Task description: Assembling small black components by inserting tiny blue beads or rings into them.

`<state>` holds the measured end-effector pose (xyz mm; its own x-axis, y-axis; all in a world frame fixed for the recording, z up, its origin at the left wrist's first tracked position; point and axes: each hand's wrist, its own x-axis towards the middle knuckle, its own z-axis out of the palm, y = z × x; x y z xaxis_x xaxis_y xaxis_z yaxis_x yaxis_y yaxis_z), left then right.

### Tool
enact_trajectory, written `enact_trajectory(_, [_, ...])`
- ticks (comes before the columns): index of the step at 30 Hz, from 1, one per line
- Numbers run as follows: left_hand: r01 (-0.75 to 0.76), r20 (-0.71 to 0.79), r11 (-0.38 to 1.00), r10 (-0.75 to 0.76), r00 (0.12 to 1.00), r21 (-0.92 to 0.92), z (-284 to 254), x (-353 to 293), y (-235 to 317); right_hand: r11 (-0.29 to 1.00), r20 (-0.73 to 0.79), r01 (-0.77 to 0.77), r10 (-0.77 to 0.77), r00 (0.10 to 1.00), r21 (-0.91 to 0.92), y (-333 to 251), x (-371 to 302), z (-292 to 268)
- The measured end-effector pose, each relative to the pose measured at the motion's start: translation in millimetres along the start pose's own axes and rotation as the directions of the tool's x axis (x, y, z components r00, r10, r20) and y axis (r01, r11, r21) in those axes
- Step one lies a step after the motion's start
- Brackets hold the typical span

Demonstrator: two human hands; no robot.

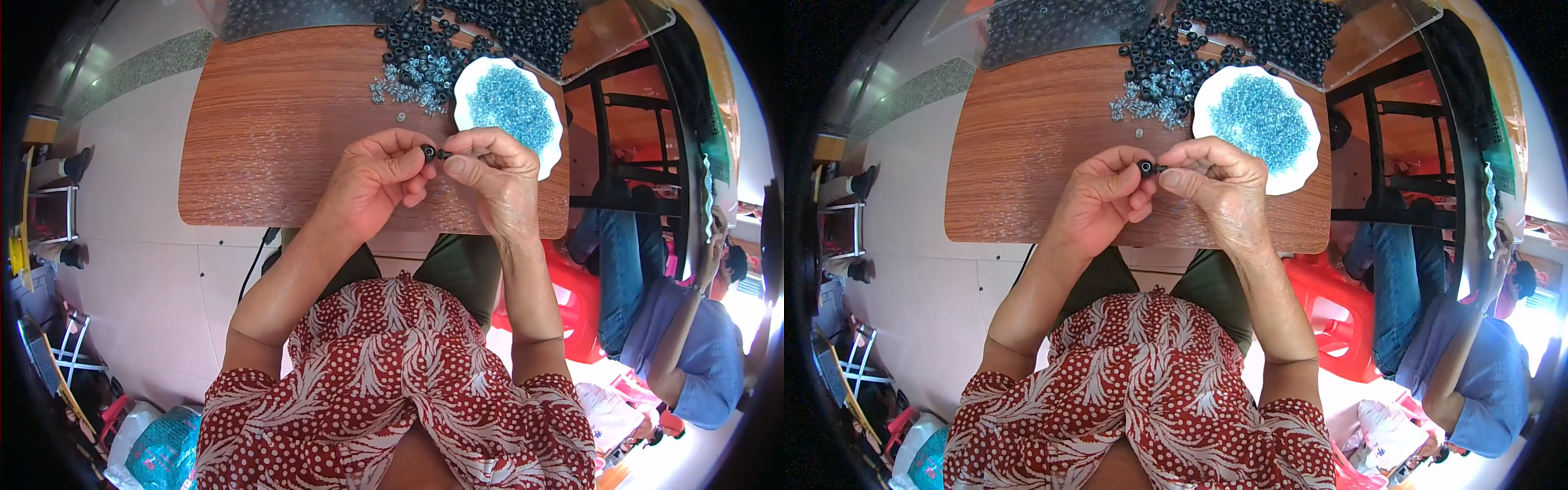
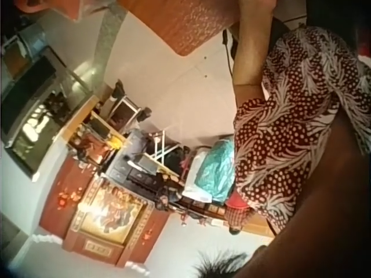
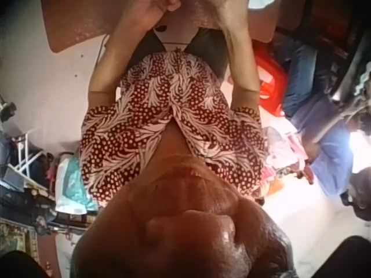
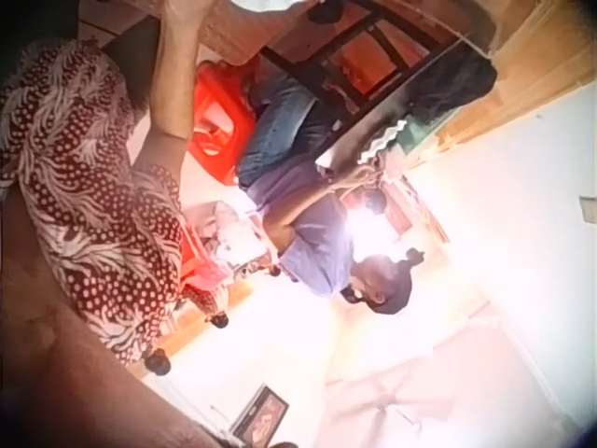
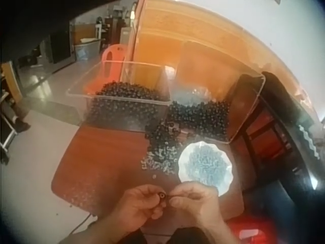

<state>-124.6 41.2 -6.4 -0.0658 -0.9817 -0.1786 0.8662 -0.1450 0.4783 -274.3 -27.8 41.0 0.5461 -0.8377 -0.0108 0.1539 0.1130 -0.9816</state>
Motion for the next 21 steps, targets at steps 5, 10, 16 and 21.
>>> enact_trajectory(5, [0.000,-0.010,1.000,0.000,1.000,0.016,-1,-1,-2,0.995,-0.024,0.022,-0.025,0.999,-0.101,-6,-6,6])
enact_trajectory(10, [-0.047,-0.023,0.992,0.050,0.998,0.115,5,-3,-2,0.975,-0.031,0.026,-0.033,0.999,-0.220,-12,-11,7])
enact_trajectory(16, [-0.113,-0.022,0.946,0.126,0.992,0.304,10,-7,-1,0.953,-0.017,0.020,-0.026,1.000,-0.303,-15,-13,4])
enact_trajectory(21, [-0.140,-0.040,0.923,0.165,0.985,0.359,16,-8,-4,0.989,-0.062,-0.098,0.092,0.994,-0.110,-16,-16,2])
